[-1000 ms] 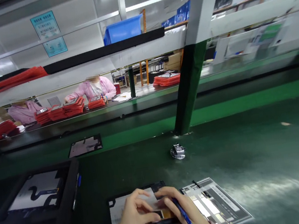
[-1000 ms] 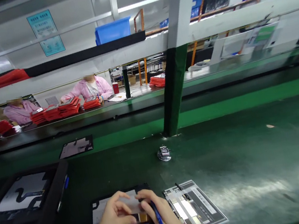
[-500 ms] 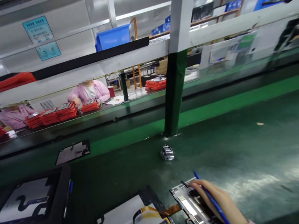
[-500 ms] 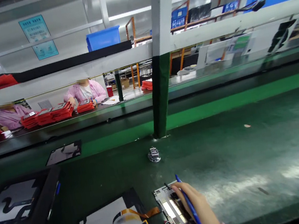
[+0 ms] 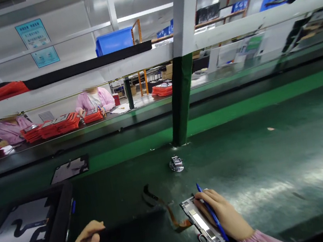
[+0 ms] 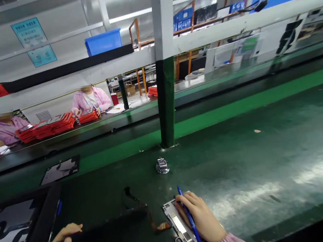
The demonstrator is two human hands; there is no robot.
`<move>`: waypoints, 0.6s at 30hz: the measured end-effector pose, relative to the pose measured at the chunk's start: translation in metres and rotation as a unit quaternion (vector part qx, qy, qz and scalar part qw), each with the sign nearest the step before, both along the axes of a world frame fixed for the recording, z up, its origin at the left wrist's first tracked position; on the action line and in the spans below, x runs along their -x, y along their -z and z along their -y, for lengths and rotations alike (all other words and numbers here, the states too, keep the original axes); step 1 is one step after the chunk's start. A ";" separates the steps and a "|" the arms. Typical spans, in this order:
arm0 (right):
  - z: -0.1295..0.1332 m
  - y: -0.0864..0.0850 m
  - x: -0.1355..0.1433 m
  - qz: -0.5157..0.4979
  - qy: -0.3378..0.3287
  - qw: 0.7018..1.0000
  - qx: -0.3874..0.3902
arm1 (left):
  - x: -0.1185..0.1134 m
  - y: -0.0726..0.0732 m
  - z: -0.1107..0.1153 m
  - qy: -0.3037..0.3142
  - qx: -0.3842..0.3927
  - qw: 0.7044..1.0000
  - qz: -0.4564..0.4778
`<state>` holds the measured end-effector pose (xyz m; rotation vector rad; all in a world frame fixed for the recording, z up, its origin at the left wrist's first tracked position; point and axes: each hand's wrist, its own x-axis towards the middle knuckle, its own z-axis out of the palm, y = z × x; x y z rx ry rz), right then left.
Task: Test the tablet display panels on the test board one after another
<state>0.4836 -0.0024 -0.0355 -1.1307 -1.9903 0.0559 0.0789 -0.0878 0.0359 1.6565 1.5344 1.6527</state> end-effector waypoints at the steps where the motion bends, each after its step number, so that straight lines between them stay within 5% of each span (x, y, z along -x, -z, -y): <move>1: -0.001 0.001 0.000 0.011 0.002 1.000 -0.006 | -0.002 0.000 -0.010 -0.029 0.015 0.999 0.039; 8: -0.003 0.005 0.003 0.017 -0.006 0.999 -0.032 | -0.003 0.015 -0.047 -0.082 0.045 0.976 0.195; 13: -0.001 0.003 0.004 0.014 -0.001 0.998 -0.055 | -0.002 0.030 -0.044 -0.109 0.034 0.980 0.165; 18: 0.001 -0.001 0.008 0.012 0.001 0.996 -0.084 | -0.006 0.029 -0.040 -0.087 0.039 0.984 0.152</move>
